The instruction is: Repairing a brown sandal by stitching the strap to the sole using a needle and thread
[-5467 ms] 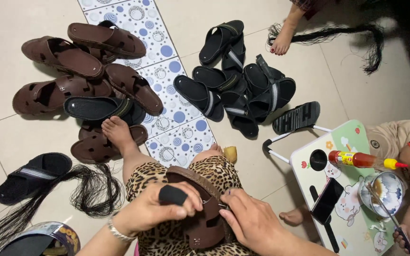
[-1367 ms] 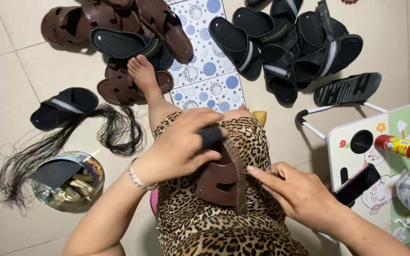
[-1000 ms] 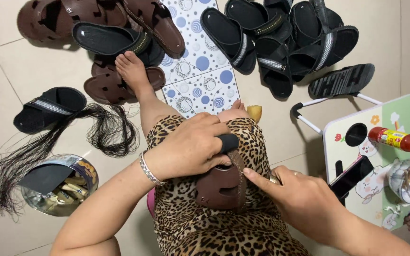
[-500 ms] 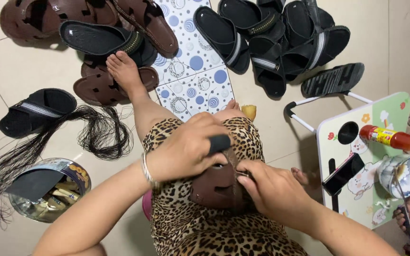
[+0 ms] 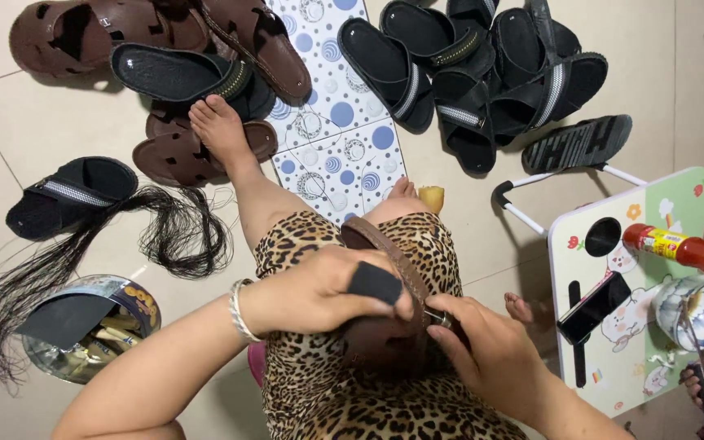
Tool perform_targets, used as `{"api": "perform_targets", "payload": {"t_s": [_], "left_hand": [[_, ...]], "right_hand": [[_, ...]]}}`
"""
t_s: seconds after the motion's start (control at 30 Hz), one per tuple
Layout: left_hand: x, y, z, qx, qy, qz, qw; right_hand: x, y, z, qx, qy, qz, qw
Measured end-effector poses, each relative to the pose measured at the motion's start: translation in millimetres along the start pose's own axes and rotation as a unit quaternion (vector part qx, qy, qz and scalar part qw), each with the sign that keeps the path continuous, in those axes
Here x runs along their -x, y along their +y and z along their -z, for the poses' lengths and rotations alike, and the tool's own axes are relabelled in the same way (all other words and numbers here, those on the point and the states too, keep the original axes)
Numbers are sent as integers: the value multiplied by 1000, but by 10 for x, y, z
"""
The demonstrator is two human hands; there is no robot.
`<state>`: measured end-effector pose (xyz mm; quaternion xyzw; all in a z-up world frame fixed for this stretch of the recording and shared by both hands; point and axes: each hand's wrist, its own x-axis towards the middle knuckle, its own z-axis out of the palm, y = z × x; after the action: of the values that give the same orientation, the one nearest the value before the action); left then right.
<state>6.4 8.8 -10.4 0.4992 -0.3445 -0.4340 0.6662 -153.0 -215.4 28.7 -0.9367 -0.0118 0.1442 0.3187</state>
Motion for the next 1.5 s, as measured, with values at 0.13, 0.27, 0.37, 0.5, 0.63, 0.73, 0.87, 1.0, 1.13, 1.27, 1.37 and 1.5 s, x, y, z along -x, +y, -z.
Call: {"api": "perform_targets", "payload": {"t_s": [0.13, 0.27, 0.37, 0.5, 0.63, 0.73, 0.87, 1.0, 1.13, 1.27, 1.37, 1.5], "left_hand": [[-4, -108, -82, -335, 12, -13, 942], [-87, -188, -19, -355, -40, 32, 934], [-202, -169, 62, -300, -91, -5, 950], [-300, -145, 69, -179, -162, 21, 970], [-213, -81, 49, -177, -143, 18, 974], [-55, -30, 82, -166, -82, 51, 981], [138, -109, -144, -262, 36, 3, 964], [338, -70, -242, -287, 187, -20, 939], [457, 58, -142, -386, 267, 2, 883], [898, -549, -115, -334, 315, 97, 883], [981, -941, -107, -194, 235, 83, 949], [1135, -1430, -92, -267, 217, 31, 938]], "right_hand": [[139, 75, -190, -114, 15, -52, 992], [241, 125, -271, -112, 5, -104, 988], [188, 68, -216, -149, -9, -113, 982], [188, 34, -147, -45, -17, -76, 996], [288, 335, 279, 175, -326, -109, 922], [338, 454, 918, 120, -365, -354, 853], [411, 656, 464, -140, -224, -273, 925], [244, 495, -82, -417, -99, -175, 886], [164, 527, -196, -510, -62, -3, 858], [224, 385, -209, -566, -111, 40, 816], [216, 251, -7, -426, -181, 102, 880], [125, 219, 164, 10, -8, 211, 977]]}}
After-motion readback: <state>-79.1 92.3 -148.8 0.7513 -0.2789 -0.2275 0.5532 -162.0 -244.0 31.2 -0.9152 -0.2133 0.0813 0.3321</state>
